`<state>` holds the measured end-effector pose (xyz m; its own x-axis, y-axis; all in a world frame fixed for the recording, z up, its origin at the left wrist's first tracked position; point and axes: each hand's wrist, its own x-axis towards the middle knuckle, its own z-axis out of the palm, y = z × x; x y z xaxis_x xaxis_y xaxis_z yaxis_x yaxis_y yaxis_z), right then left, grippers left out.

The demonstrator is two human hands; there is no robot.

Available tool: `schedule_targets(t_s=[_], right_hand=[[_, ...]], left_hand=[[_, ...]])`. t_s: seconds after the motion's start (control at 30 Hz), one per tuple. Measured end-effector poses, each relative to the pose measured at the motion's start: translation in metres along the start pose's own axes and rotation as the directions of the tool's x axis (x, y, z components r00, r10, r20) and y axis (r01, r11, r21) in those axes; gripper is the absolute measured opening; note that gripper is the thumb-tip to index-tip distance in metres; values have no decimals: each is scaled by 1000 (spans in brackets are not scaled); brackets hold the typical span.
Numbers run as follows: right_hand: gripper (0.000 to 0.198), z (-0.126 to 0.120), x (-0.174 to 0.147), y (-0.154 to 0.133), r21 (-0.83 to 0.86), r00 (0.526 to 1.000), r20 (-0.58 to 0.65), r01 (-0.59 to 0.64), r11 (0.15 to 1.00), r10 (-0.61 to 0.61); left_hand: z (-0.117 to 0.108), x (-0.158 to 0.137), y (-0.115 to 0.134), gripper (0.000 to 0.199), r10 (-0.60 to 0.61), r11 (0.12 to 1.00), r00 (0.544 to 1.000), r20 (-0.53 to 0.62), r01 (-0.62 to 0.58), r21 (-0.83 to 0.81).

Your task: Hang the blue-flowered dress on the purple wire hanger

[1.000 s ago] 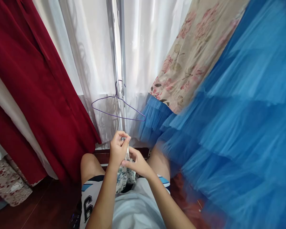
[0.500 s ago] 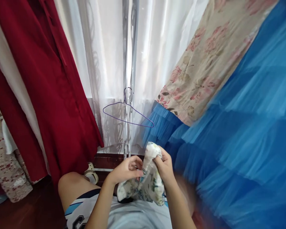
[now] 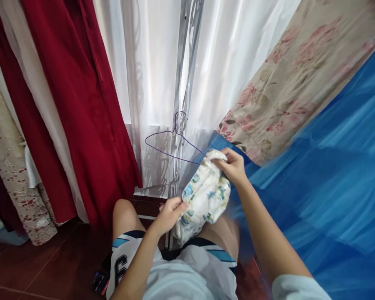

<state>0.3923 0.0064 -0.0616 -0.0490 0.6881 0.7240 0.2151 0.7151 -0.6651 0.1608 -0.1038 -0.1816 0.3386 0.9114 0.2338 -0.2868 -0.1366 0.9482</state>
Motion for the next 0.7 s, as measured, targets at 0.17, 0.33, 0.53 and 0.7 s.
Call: schedule_targets(t_s=[0.17, 0.33, 0.53, 0.7], right_hand=[[28, 29, 66, 28, -40, 995, 101, 29, 999, -25], [43, 47, 110, 53, -63, 963, 262, -44, 997, 59], [49, 64, 105, 59, 113, 827, 436, -442, 890, 355], [39, 59, 97, 53, 202, 722, 565, -591, 781, 400]], left_hand=[[-7, 17, 37, 34, 58, 996, 996, 70, -63, 63], [-4, 38, 38, 21, 172, 977, 985, -20, -168, 135], [-59, 44, 25, 13, 237, 947, 932, -274, -159, 279], [-120, 35, 7, 18, 265, 764, 949, -173, -97, 638]])
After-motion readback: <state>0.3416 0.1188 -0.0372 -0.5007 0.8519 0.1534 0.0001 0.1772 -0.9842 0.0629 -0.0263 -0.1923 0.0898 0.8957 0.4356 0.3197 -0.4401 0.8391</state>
